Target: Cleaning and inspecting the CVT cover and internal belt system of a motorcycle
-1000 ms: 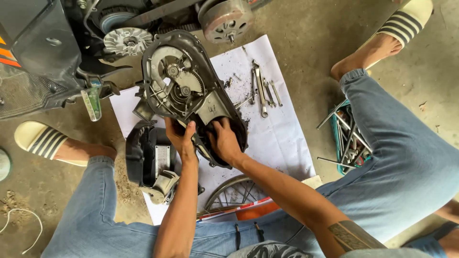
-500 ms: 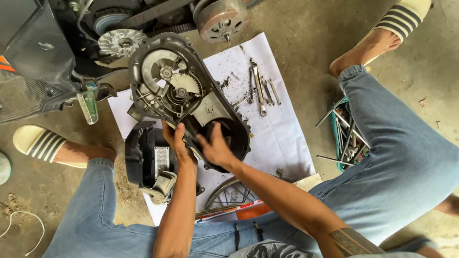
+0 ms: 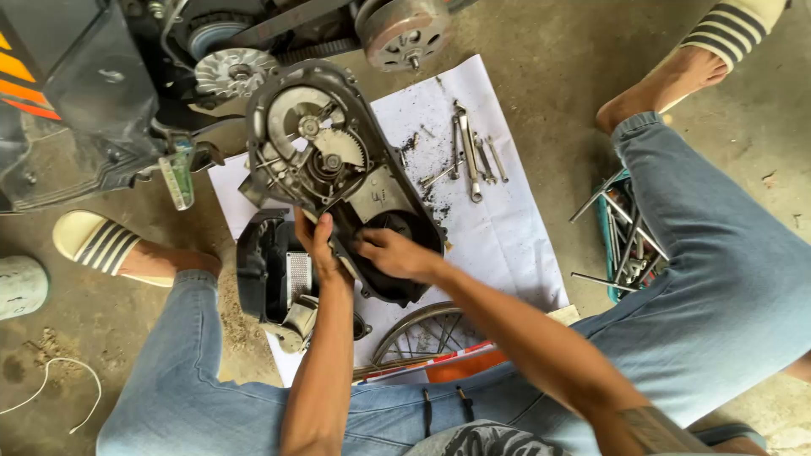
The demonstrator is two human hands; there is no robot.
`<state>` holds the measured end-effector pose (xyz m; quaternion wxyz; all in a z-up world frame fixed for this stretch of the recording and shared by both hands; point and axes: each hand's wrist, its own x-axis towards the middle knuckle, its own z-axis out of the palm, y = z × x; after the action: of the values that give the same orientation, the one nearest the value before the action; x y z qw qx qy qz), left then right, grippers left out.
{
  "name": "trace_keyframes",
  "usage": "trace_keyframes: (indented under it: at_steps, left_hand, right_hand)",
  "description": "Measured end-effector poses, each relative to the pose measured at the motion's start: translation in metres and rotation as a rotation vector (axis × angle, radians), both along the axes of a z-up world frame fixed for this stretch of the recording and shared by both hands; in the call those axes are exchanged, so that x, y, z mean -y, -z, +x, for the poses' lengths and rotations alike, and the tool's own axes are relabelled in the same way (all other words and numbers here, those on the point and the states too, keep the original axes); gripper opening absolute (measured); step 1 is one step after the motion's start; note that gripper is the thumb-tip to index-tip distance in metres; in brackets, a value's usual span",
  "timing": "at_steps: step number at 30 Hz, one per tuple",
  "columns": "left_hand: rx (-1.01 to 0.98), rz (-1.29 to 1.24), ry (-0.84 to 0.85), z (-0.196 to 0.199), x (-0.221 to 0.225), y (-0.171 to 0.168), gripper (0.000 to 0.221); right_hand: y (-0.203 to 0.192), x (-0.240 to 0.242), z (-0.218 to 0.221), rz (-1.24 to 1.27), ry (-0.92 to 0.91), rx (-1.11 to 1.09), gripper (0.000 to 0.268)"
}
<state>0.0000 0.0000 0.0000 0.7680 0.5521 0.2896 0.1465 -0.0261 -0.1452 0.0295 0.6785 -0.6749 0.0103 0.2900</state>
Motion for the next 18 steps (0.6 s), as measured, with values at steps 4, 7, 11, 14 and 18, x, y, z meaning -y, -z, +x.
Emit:
trace_keyframes:
  at_steps: [4,7,11,14,18]
  left_hand:
    - [0.035,0.04,0.054,0.01,0.01,-0.021,0.087]
    - [0.051,0.048,0.048,0.001,0.021,-0.035,0.082]
    - [0.025,0.005,0.025,0.012,0.021,-0.042,0.083]
    - [-0.022,-0.015,-0.018,0.009,0.032,-0.077,0.096]
    - [0.047,0.19,0.145,0.004,0.011,-0.073,0.104]
  right_hand:
    - [-0.045,0.048,0.018,-0.137,-0.2,0.021,0.03]
    - [-0.05,0.016,0.02,0.041,0.064,0.341,0.028]
    - [-0.04,-0.001,-0.024,-0.079,0.106,0.702,0.022]
    - [-0.044,0.058,-0.022,-0.217,-0.511,0.488,0.019]
    - [-0.066,0.106,0.017,-0.184,-0.355,0.456,0.017]
